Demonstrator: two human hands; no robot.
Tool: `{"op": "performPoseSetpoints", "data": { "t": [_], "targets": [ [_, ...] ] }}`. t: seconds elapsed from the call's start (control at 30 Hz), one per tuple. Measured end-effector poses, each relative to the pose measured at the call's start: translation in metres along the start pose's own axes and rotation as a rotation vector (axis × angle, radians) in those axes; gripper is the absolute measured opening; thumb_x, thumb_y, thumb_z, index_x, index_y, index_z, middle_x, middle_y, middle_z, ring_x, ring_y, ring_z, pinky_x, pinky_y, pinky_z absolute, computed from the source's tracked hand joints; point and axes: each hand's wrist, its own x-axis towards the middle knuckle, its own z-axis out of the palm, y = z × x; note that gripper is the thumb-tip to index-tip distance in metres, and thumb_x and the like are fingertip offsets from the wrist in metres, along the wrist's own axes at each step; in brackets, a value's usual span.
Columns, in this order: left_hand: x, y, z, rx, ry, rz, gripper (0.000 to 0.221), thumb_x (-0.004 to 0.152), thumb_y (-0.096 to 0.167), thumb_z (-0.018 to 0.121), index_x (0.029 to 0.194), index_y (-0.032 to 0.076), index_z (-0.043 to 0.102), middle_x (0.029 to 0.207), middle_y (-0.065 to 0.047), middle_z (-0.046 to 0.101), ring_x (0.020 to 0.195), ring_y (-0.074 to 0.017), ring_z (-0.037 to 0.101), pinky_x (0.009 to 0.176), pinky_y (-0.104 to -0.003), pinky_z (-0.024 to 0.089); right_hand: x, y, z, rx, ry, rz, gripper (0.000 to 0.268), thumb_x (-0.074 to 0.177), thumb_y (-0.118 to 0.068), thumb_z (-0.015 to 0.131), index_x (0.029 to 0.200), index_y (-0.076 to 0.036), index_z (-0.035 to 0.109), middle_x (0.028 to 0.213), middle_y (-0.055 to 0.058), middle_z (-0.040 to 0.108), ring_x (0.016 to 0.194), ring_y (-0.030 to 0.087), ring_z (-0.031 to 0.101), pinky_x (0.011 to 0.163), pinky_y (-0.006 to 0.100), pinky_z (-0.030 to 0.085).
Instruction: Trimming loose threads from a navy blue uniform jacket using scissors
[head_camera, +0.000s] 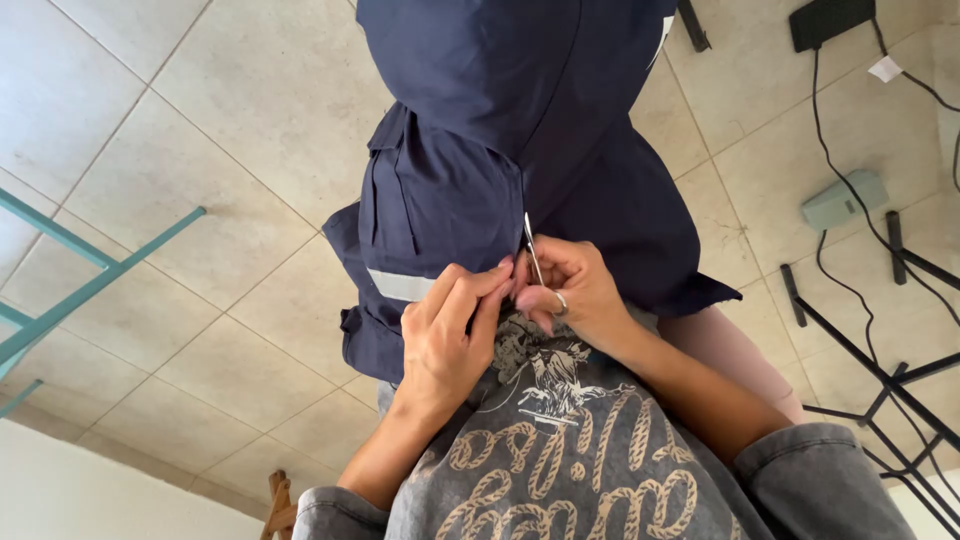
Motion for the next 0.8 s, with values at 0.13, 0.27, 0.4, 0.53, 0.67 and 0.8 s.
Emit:
{"op": "performPoseSetpoints", "data": {
  "t": [0.13,0.27,0.4,0.53,0.67,0.8],
  "targets": [
    [-0.001,0.0,-0.001,0.008,-0.006,0.007,0.008,0.103,0.006,0.074,0.108,0.008,0.08,0.087,0.0,0.073,0.072,-0.022,0.078,0.062,-0.027,0.063,0.011,-0.017,0.001,-0.033,-0.029,-0.015,0.04,0.088,-0.025,0.093,0.091,0.008,0.071,0.062,0.014,0.067,0.041,0.012,0.064,0.041,0.023,0.051],
    [-0.002,-0.001,-0.003,-0.007,-0.007,0.028,0.009,0.103,0.004,0.074,0.11,0.006,0.08,0.089,-0.001,0.074,0.072,-0.0223,0.079,0.063,-0.026,0.063,0.012,-0.016,-0.001,-0.071,-0.021,-0.023,0.036,0.087,-0.02,0.093,0.09,0.007,0.07,0.06,0.014,0.066,0.039,0.012,0.062,0.04,0.022,0.048],
    [-0.003,0.0,-0.004,-0.019,0.002,0.041,0.01,0.102,0.002,0.074,0.11,0.004,0.08,0.087,-0.003,0.073,0.068,-0.0239,0.077,0.061,-0.028,0.063,0.011,-0.009,-0.002,-0.058,-0.02,-0.036,0.033,0.088,-0.016,0.092,0.089,0.008,0.069,0.059,0.014,0.065,0.036,0.012,0.06,0.039,0.021,0.047],
    [0.001,0.009,-0.008,-0.013,0.014,0.036,0.008,0.103,0.004,0.073,0.109,0.004,0.08,0.086,-0.003,0.072,0.068,-0.0252,0.077,0.06,-0.028,0.063,0.016,-0.018,0.001,-0.055,-0.031,-0.025,0.04,0.089,-0.026,0.092,0.092,0.008,0.07,0.063,0.015,0.068,0.04,0.012,0.063,0.041,0.022,0.048],
    [0.002,0.008,-0.007,-0.004,0.011,0.045,0.008,0.104,0.005,0.073,0.109,0.005,0.079,0.086,-0.003,0.071,0.067,-0.0241,0.076,0.059,-0.028,0.063,0.02,-0.013,-0.004,-0.059,-0.052,-0.076,0.037,0.09,-0.023,0.091,0.092,0.007,0.07,0.063,0.014,0.068,0.04,0.012,0.065,0.043,0.021,0.049],
    [-0.002,0.007,-0.008,0.0,0.009,0.035,0.008,0.103,0.004,0.073,0.108,0.005,0.079,0.083,-0.003,0.069,0.063,-0.0241,0.074,0.056,-0.03,0.062,0.017,-0.009,-0.001,-0.043,-0.005,-0.061,0.034,0.091,-0.018,0.09,0.09,0.008,0.068,0.059,0.014,0.065,0.036,0.011,0.06,0.039,0.021,0.046]
  ]
}}
